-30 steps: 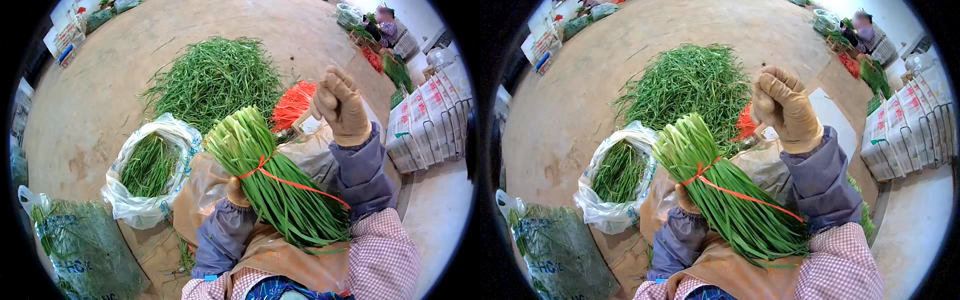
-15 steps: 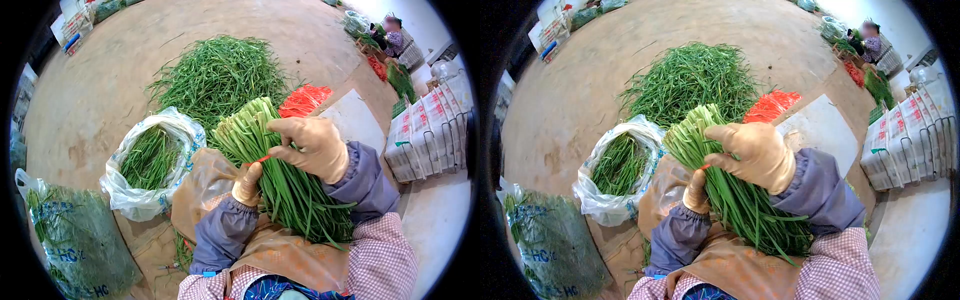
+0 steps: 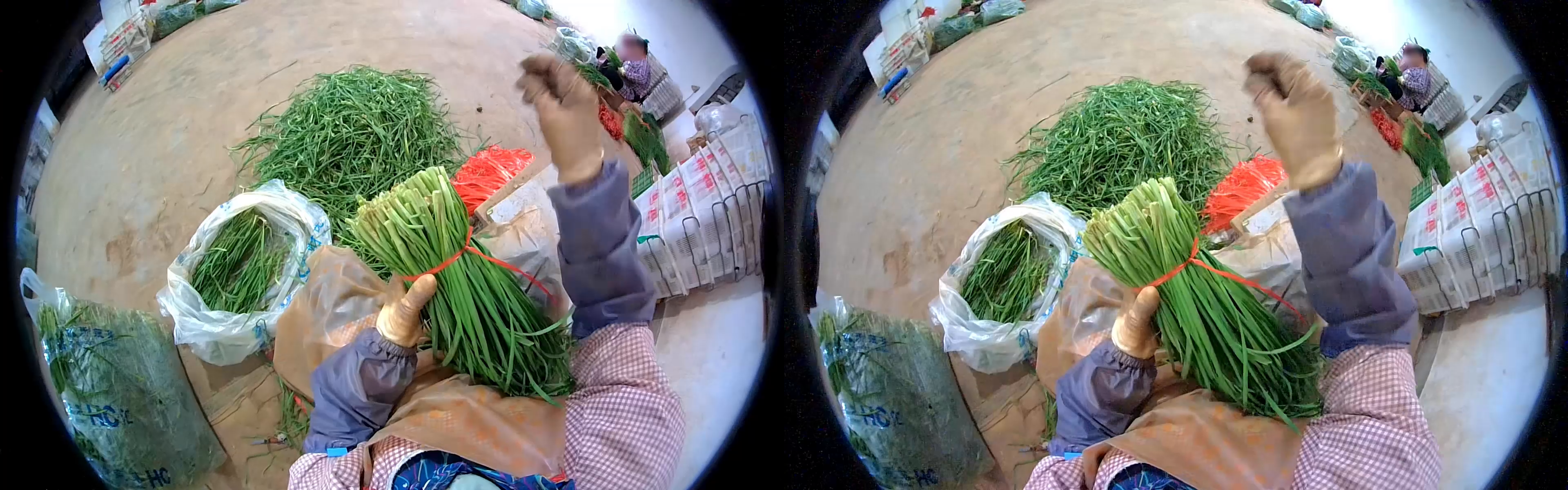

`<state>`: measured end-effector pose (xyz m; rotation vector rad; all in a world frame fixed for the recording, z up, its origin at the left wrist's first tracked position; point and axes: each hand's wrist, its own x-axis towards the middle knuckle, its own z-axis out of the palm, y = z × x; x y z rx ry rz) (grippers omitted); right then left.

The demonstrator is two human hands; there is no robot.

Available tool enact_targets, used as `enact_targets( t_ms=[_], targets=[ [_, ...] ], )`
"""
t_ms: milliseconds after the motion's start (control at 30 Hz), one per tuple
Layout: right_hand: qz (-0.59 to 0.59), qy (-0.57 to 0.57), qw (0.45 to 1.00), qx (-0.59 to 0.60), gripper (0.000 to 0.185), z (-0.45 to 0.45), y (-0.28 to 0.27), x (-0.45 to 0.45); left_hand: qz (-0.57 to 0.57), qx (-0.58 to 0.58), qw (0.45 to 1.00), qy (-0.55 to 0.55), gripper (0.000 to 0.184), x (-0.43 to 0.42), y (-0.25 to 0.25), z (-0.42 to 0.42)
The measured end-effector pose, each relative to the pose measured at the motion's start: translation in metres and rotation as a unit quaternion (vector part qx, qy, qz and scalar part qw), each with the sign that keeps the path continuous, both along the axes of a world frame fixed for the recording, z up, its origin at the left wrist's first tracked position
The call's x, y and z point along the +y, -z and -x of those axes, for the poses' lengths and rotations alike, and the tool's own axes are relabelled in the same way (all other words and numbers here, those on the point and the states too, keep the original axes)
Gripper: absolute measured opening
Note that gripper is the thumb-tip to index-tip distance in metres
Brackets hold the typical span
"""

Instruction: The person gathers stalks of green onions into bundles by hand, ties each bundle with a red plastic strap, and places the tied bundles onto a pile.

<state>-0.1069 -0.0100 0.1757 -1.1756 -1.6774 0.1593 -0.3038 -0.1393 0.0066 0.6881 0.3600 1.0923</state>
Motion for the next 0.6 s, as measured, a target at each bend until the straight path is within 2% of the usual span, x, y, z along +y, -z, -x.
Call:
enact_targets(
  t_ms=[33,100,133,200,300,400,600],
  targets=[
    [0.015,-0.054,0.998,-0.004,0.019,0.004,0.004,-0.010,-0.004,-0.001,1.000,0.003,0.086,0.001,0.000,0.001],
    [0.037,-0.145,0.974,-0.172,0.023,0.027,0.015,-0.047,0.005,-0.027,1.000,0.005,0.081,0.002,0.000,-0.001],
    [0.073,-0.183,0.965,-0.172,0.025,0.038,0.015,-0.062,0.017,-0.051,0.999,0.003,0.077,0.002,-0.001,-0.002],
    [0.056,-0.147,0.944,-0.290,0.028,0.047,0.013,-0.070,0.047,-0.073,0.996,0.010,0.073,-0.001,-0.002,-0.003],
    [0.016,-0.155,0.920,-0.361,0.036,0.046,0.018,-0.060,0.080,-0.069,0.994,0.024,0.072,-0.003,-0.006,-0.002],
    [0.038,-0.160,0.919,-0.358,0.024,0.052,0.014,-0.058,0.080,-0.076,0.994,0.011,0.071,-0.004,-0.008,-0.002],
    [0.041,-0.250,0.899,-0.356,0.012,0.047,0.019,-0.036,0.069,-0.056,0.996,0.008,0.074,-0.005,0.003,-0.007]
  ],
)
